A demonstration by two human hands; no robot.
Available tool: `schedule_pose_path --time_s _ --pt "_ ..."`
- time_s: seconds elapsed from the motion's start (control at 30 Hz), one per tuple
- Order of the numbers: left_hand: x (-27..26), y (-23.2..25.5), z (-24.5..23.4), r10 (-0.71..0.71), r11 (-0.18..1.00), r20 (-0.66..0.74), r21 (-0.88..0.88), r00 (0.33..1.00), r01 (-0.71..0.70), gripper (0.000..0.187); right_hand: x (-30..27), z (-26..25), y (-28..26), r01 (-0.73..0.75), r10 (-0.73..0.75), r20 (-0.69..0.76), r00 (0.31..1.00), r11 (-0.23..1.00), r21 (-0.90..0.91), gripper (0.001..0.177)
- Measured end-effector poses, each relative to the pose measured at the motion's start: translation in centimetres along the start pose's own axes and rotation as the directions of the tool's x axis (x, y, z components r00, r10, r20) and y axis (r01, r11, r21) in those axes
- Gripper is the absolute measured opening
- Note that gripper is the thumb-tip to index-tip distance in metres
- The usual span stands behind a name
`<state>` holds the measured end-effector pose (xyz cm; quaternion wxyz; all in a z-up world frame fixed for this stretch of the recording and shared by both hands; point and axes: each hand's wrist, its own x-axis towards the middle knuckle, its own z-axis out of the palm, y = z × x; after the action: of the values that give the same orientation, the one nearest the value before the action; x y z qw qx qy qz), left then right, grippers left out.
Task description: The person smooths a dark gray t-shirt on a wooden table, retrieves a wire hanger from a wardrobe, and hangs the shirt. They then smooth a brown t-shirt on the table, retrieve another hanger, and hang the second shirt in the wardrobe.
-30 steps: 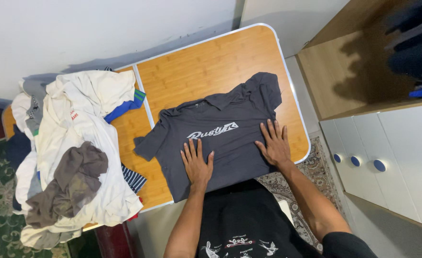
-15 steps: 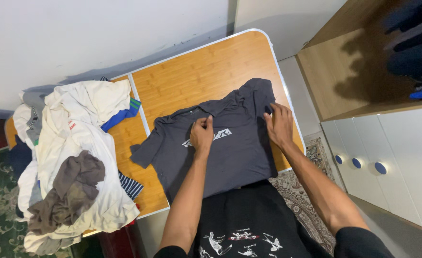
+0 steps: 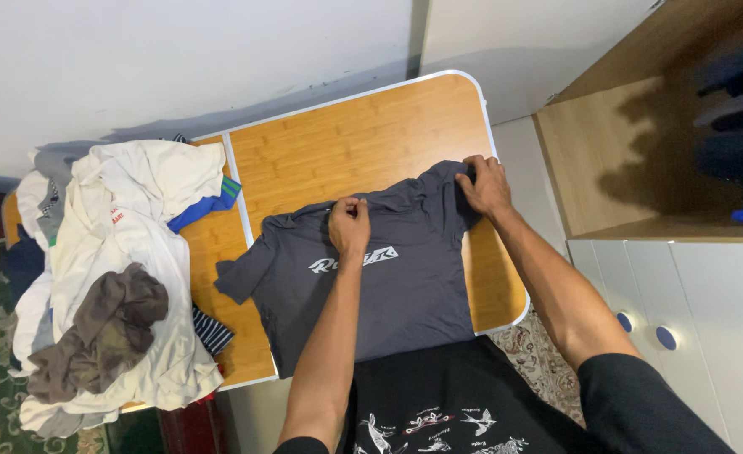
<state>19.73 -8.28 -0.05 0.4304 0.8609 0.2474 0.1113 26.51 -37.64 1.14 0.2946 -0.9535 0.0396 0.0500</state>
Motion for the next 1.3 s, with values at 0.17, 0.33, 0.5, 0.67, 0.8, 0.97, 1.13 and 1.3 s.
schedule_pose_path --time_s 0.17,0.33,0.5,0.67,0.8,0.97,1.13,1.3 --pt "2.3 3.5 -2.2 0.107 0.986 -0.047 0.134 0.993 -0.1 0.018 1.0 1.5 2.7 -0.118 0.118 0.01 0.993 0.973 0.2 0.025" --pt "4.5 3.1 -1.4 0.045 0.986 0.097 0.153 0.994 -0.06 0.017 0.2 1.3 5.3 -0.109 0.132 -0.005 0.991 0.835 0.539 0.019" --pt "5.6 -0.3 1.5 0.03 0.998 0.105 -0.053 0.994 -0.025 0.022 -0.5 0.0 5.8 -0.166 0.177 0.07 0.982 0.612 0.773 0.024" --pt "7.8 -2.4 5.0 0.031 0.985 0.084 -0.171 0.996 -0.016 0.021 -0.7 -0.5 6.2 -0.151 0.231 -0.01 0.973 0.664 0.732 0.03" --pt "7.9 -1.2 6.4 -0.056 0.986 0.147 -0.148 0.988 0.078 0.038 1.1 1.0 6.8 -0.114 0.263 -0.115 0.958 0.716 0.689 0.037" --pt "4.1 4.7 3.5 0.183 0.857 0.187 0.451 0.965 -0.25 0.092 0.5 2.2 7.8 -0.118 0.312 -0.205 0.928 0.767 0.631 0.056" --pt "0.5 9.1 2.9 0.36 0.86 0.211 0.302 0.909 -0.411 0.061 -2.2 1.6 7.6 -0.254 0.42 -0.197 0.886 0.795 0.551 0.059" --pt "0.3 9.2 9.3 0.496 0.811 0.476 0.044 0.726 -0.583 0.05 -2.0 2.1 8.2 -0.134 0.233 -0.07 0.97 0.752 0.645 0.049"
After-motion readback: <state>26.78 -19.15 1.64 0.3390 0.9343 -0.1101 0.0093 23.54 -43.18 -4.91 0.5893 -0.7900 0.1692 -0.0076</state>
